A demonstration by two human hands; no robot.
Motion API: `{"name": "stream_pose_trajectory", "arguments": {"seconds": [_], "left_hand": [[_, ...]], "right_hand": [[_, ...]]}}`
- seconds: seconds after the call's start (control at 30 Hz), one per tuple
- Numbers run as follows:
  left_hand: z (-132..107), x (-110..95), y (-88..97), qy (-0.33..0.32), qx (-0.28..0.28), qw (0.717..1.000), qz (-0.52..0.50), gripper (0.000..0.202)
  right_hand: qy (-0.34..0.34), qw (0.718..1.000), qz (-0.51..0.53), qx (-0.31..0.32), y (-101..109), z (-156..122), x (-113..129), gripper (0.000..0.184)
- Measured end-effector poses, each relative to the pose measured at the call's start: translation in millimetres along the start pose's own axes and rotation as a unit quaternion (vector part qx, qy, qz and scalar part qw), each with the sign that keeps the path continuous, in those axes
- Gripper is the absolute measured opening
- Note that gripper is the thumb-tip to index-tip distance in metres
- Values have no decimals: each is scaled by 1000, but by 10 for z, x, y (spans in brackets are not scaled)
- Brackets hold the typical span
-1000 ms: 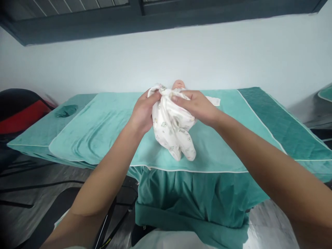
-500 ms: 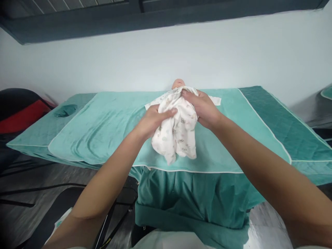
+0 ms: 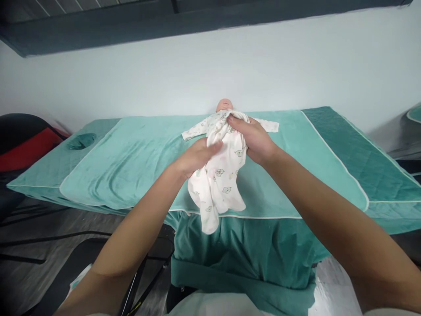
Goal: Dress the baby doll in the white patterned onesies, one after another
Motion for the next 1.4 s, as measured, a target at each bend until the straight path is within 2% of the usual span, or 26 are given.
{"name": "stream_pose_trajectory", "arguments": {"seconds": [0.07,0.1,0.17,0.23,0.3,0.33,0.43,0.53,0.63,0.73,0.83,0.93,1.03,1.1,1.13,1.2,1.27,1.33,1.4], "left_hand": [[-15,41,-68,30,82,993,83,44],[-9,45,-68,30,102,989,105,45],[41,0,8,-5,79,994,79,45],[86,-27,73,-41,52,997,34,45],[109,0,84,-50,52,997,17,45],[114,25,79,-45,58,997,17,46],[120,74,93,-31,66,997,11,51],[147,45,144,-49,60,997,3,57],[186,-11,179,-86,52,995,-8,55],[205,-20,205,-111,36,993,-31,52],[197,76,214,-81,33,996,-34,56],[145,199,210,-22,55,998,18,57],[67,288,160,44,102,989,95,54],[56,270,123,55,117,988,86,56],[75,226,116,39,112,991,58,58],[140,123,135,-15,86,996,-17,60],[199,95,172,-49,65,995,-65,58],[226,173,187,-34,61,995,-74,54],[211,272,198,-8,62,996,-66,51]], "right_hand": [[-1,1000,11,1,11,-19,-9,44],[-5,1000,11,10,5,-37,-18,44],[-28,998,-15,57,-50,-87,-58,44],[-65,986,-60,143,-155,-160,-130,43],[-103,966,-99,214,-225,-236,-215,41],[-114,962,-104,225,-225,-254,-242,41],[-104,978,-37,175,-134,-222,-239,46],[-77,987,57,132,-69,-195,-218,54],[-80,985,81,129,-70,-205,-245,56],[-117,978,59,161,-125,-241,-316,55],[-137,975,44,170,-171,-253,-343,54],[-98,985,88,107,-176,-206,-235,56],[-66,991,110,42,-184,-181,-136,58],[-56,994,97,13,-165,-171,-136,59],[-51,995,90,6,-148,-164,-157,58],[-55,995,74,24,-133,-146,-250,57],[-81,991,44,93,-182,-147,-385,58],[-117,977,6,176,-264,-191,-503,60],[-119,974,4,195,-287,-216,-504,60]]}}
Point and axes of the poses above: each hand's wrist, its own z-axis towards the middle knuckle, its own y-axis out of the back of the hand, x = y × z, the point moved 8 cm from there along z, towards the middle knuckle, and after that the axes turned 1 degree about -y, right-handed, at the moved point
